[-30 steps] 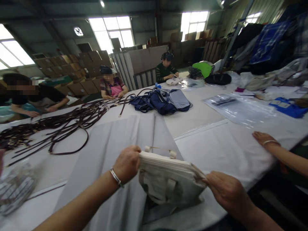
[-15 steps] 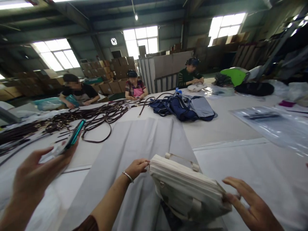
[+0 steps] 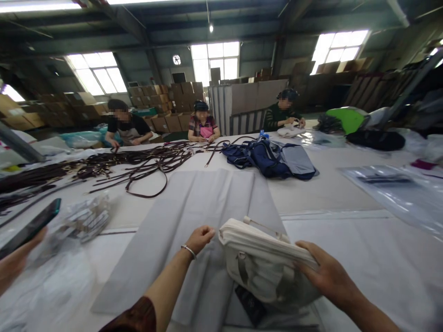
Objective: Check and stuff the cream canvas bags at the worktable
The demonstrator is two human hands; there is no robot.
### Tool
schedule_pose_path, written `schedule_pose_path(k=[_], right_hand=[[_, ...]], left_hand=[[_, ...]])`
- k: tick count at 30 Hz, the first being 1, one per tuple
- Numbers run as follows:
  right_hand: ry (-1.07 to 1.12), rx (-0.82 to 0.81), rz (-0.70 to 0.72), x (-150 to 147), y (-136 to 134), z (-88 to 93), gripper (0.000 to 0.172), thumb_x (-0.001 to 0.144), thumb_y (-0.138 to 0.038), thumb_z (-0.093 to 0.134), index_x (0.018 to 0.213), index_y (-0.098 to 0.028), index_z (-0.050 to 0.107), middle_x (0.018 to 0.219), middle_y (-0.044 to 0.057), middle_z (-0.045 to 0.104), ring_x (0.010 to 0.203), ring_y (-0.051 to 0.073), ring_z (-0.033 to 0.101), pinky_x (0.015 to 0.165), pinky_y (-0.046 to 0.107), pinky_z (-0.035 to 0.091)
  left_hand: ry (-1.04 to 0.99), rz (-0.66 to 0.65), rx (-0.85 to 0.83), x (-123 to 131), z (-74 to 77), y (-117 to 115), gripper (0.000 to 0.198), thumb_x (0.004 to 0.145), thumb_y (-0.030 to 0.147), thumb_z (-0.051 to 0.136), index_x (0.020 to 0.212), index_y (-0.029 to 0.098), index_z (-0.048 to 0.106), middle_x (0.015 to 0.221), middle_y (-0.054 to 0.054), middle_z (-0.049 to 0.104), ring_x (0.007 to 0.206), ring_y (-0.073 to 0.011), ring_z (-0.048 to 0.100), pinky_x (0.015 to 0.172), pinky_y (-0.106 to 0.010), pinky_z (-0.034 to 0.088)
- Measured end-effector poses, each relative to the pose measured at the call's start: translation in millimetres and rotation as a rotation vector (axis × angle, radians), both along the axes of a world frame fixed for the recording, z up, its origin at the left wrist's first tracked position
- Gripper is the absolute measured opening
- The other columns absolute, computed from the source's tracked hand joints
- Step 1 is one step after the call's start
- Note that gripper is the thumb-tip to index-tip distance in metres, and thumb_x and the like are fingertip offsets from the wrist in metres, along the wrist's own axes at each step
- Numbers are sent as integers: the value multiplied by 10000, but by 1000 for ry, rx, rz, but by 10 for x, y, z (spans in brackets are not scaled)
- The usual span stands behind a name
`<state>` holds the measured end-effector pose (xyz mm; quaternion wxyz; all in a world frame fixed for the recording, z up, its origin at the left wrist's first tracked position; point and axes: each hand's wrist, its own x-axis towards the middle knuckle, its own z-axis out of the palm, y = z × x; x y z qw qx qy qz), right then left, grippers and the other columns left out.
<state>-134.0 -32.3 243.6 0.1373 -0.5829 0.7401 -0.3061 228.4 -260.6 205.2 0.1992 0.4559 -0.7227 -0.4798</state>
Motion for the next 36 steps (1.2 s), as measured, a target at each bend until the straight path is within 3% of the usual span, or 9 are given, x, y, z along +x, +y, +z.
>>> schedule_pose_path(k=[3,6,12,16,23,26,32,34,36], right_hand=[[-140,92,-119,-150,42,-21,530,774,-587,668,1167,-232,672,1087,55,770,977,270,724,840,339,600],[-229,90,-137,-140,-5,18,433,770,-596,656,995,-232,728,880,18,781,835,245,717,762,309,580],[-234,8,-207,-130,-228,267,434,759,-596,643,936,-211,734,857,32,770,828,249,689,746,328,542],[-272,0,-278,-246,-320,385,484,753,-613,624,985,-204,740,929,61,779,865,258,695,774,343,536],[-233,107,-272,-219,-710,29,503,787,-551,584,1044,-146,735,1015,143,776,958,296,709,900,424,542],[-257,93,-163,-67,-698,-165,506,813,-502,579,1145,-142,706,1156,158,745,1039,278,700,926,410,557],[-144,119,330,204,-356,-389,533,826,-471,677,1278,-190,653,1336,154,662,1241,309,614,1098,518,479],[-37,98,357,258,-305,-432,572,790,-411,728,1302,-175,633,1358,173,639,1278,327,581,1124,548,446],[38,83,355,326,-295,-454,583,771,-337,743,1317,-177,617,1366,175,626,1280,329,572,1120,554,442]], left_hand=[[89,-69,100,-14,-96,-5,658,708,453,716,1266,139,566,1297,-183,638,1120,-283,641,846,-363,557],[131,-98,116,-232,-98,3,897,554,357,861,1356,162,510,1368,-178,595,1180,-298,600,895,-365,540],[96,-11,25,-580,191,37,521,622,474,792,987,137,636,849,-23,679,822,-208,594,772,-318,505],[32,18,-32,-456,424,115,493,723,595,668,931,148,657,831,-17,668,821,-216,594,729,-299,477],[-246,215,-61,-255,317,-6,556,798,628,594,944,98,671,906,-145,709,921,-326,648,850,-422,501],[-236,233,-152,-93,257,25,531,838,488,566,1160,67,609,1167,-211,664,1135,-328,605,1008,-453,467],[-42,-192,-235,167,270,551,624,704,448,760,1262,204,623,1367,-118,618,1296,-265,546,1177,-414,381],[-15,-101,-250,186,160,724,680,716,442,755,1318,183,571,1427,-160,556,1348,-304,496,1172,-490,388],[-10,153,-122,192,-16,874,690,757,489,707,1342,175,521,1431,-181,533,1350,-329,489,1103,-518,463]])
